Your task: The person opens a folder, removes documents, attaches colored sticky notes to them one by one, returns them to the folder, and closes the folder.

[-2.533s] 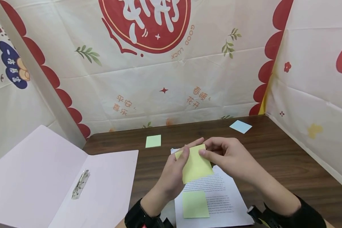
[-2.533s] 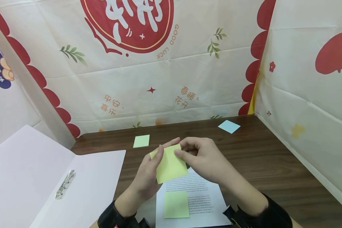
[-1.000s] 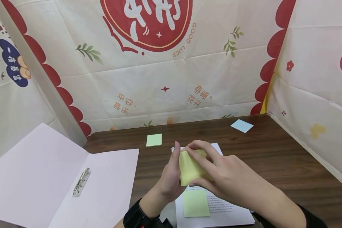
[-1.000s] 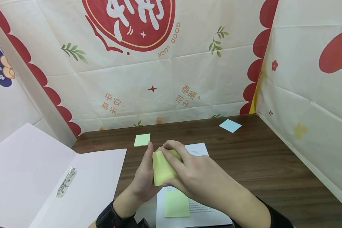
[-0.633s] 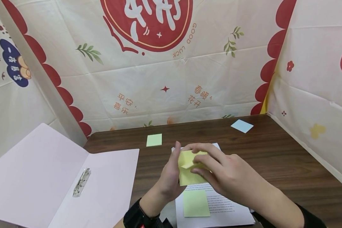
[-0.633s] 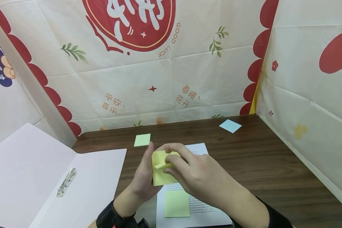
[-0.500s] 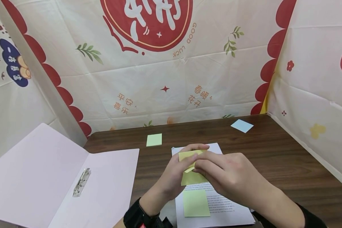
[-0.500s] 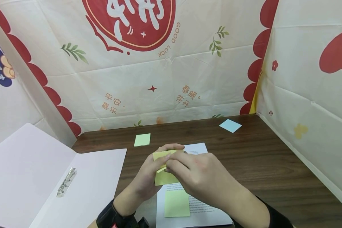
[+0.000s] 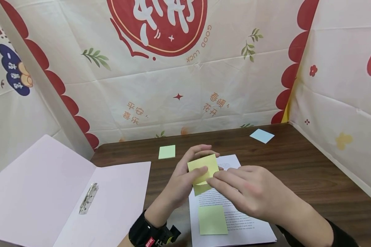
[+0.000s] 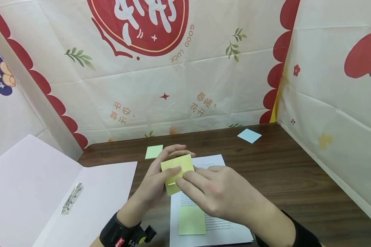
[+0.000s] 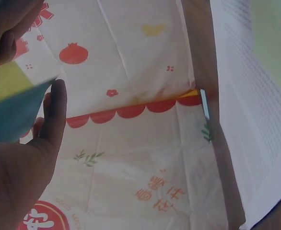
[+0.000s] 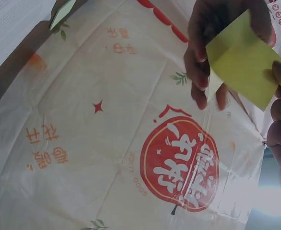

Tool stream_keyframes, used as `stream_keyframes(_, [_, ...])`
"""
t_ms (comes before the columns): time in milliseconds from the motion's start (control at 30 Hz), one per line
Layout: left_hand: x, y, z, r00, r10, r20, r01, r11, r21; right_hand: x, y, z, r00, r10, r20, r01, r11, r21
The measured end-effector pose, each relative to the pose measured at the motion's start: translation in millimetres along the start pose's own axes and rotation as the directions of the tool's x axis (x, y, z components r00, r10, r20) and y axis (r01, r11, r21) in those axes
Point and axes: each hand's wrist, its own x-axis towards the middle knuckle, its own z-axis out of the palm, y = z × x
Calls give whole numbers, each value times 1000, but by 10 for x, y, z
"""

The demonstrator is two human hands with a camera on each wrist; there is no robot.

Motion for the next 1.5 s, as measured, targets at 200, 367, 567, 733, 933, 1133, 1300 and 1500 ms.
stream_keyframes(200, [-19,-23,-138,936,290,199,-336,904,264,12,-5,-45,939,342,17,-329,887,324])
stream_keyframes(367, [27,-81,-162,772,598,218,-631,674,386,-15,-42,-133,674,656,340,-714,459,530])
stream_keyframes(567, [42,-86,-129,692,633,348,-711,514,479,-54,3,-157,443,692,570,-766,-39,642])
stream_keyframes(733, [7,-100,-41,689,654,313,-716,548,431,-87,50,-136,433,663,611,-688,-195,699])
stream_keyframes(933, [-53,-78,30,693,673,256,-695,532,484,-72,70,-118,433,604,669,-684,-264,680])
stream_keyframes(1133, [-83,-22,45,634,746,205,-667,394,632,-20,11,-114,446,613,652,-722,-185,667])
stream_keyframes(1300, [-61,-13,25,635,767,93,-585,399,706,13,-56,-156,423,644,637,-751,-143,644])
stream_keyframes(1500, [9,-124,-55,691,723,-2,-497,477,724,-18,-72,-145,455,655,603,-709,-144,690])
